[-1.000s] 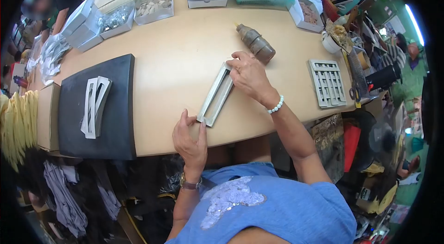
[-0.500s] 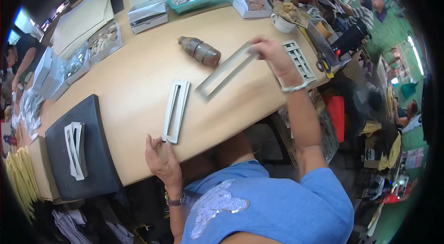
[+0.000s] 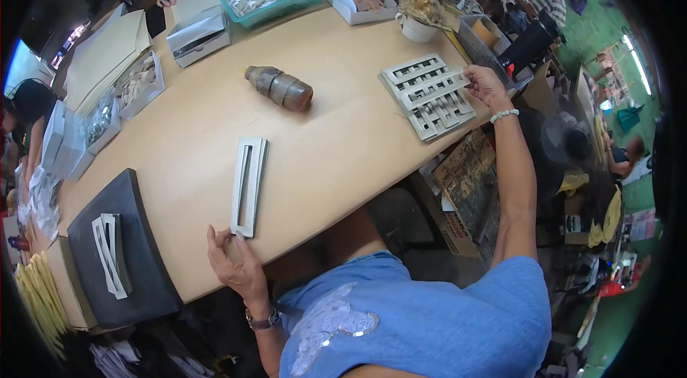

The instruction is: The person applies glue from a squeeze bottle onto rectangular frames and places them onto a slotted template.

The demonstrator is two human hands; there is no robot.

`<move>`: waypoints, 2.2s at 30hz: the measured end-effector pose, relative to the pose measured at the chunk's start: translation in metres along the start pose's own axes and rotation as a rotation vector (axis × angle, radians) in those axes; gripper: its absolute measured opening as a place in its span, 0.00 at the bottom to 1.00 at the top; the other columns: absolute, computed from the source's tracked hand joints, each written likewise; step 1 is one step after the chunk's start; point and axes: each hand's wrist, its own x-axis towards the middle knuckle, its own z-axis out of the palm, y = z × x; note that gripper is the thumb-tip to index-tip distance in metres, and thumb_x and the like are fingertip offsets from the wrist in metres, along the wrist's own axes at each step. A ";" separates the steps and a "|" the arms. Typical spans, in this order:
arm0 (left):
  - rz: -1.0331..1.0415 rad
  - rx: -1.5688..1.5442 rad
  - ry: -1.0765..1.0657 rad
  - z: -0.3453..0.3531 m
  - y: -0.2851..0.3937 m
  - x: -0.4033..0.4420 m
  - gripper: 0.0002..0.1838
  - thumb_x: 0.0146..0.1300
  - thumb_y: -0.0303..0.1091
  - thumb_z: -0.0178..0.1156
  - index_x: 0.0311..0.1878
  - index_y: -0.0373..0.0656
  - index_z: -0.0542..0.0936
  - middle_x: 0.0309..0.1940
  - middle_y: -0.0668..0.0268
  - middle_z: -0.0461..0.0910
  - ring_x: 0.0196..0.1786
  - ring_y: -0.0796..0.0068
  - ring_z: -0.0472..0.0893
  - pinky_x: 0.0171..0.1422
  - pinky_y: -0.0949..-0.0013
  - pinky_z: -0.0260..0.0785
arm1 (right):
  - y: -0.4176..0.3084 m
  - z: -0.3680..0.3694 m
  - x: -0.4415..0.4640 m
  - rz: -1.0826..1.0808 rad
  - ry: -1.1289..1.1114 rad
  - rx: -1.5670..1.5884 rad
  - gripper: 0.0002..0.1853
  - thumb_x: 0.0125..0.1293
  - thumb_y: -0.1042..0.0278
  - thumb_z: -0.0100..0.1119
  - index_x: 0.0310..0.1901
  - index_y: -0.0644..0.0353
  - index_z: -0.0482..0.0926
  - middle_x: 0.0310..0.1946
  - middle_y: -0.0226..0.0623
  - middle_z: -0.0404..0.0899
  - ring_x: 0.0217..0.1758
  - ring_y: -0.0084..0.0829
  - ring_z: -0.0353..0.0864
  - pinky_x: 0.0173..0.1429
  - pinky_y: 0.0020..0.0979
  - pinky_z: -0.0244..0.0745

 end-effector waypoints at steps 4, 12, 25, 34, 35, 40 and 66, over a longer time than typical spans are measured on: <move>-0.003 0.001 0.002 0.001 -0.001 0.000 0.27 0.61 0.20 0.56 0.64 0.31 0.65 0.42 0.58 0.77 0.47 0.66 0.76 0.60 0.65 0.66 | 0.002 0.009 -0.008 -0.030 0.040 -0.001 0.06 0.55 0.64 0.60 0.28 0.57 0.80 0.22 0.26 0.78 0.20 0.16 0.73 0.23 0.18 0.65; -0.020 -0.017 -0.011 0.001 0.000 -0.001 0.26 0.62 0.21 0.55 0.64 0.31 0.64 0.42 0.58 0.77 0.48 0.67 0.76 0.61 0.64 0.64 | 0.016 0.009 0.017 -0.116 0.021 -0.093 0.07 0.54 0.69 0.58 0.24 0.61 0.79 0.20 0.26 0.75 0.18 0.17 0.70 0.21 0.21 0.62; -0.005 0.026 -0.010 0.001 -0.003 -0.001 0.26 0.62 0.22 0.55 0.64 0.32 0.65 0.43 0.58 0.77 0.49 0.67 0.75 0.61 0.64 0.64 | -0.002 0.047 -0.009 -0.653 0.390 -0.368 0.11 0.57 0.67 0.59 0.35 0.67 0.82 0.24 0.34 0.80 0.29 0.25 0.79 0.40 0.27 0.75; 0.008 -0.020 -0.013 -0.005 -0.005 0.000 0.29 0.57 0.25 0.61 0.63 0.33 0.67 0.44 0.57 0.78 0.49 0.65 0.76 0.61 0.63 0.65 | -0.021 0.267 -0.127 -1.041 -0.074 -0.528 0.35 0.52 0.47 0.68 0.55 0.65 0.72 0.43 0.48 0.79 0.45 0.43 0.80 0.50 0.39 0.74; 0.048 0.006 -0.012 -0.006 -0.004 0.001 0.30 0.55 0.25 0.63 0.63 0.33 0.67 0.44 0.57 0.78 0.49 0.64 0.77 0.60 0.62 0.65 | -0.015 0.283 -0.128 -1.116 -0.017 -0.598 0.38 0.50 0.45 0.69 0.56 0.65 0.71 0.45 0.49 0.79 0.47 0.44 0.79 0.51 0.40 0.74; 0.068 -0.007 0.010 -0.007 -0.002 0.003 0.37 0.47 0.28 0.71 0.62 0.35 0.67 0.41 0.57 0.79 0.46 0.61 0.77 0.54 0.60 0.68 | -0.018 0.300 -0.131 -0.868 -0.174 -0.422 0.36 0.51 0.51 0.69 0.57 0.66 0.70 0.45 0.52 0.79 0.50 0.42 0.79 0.51 0.37 0.74; 0.253 0.132 -0.095 0.007 0.038 0.050 0.42 0.47 0.37 0.70 0.65 0.32 0.62 0.52 0.49 0.72 0.55 0.52 0.71 0.60 0.56 0.63 | -0.015 0.252 -0.184 -0.591 -0.316 0.624 0.14 0.62 0.69 0.60 0.47 0.62 0.72 0.41 0.34 0.77 0.40 0.24 0.79 0.43 0.23 0.79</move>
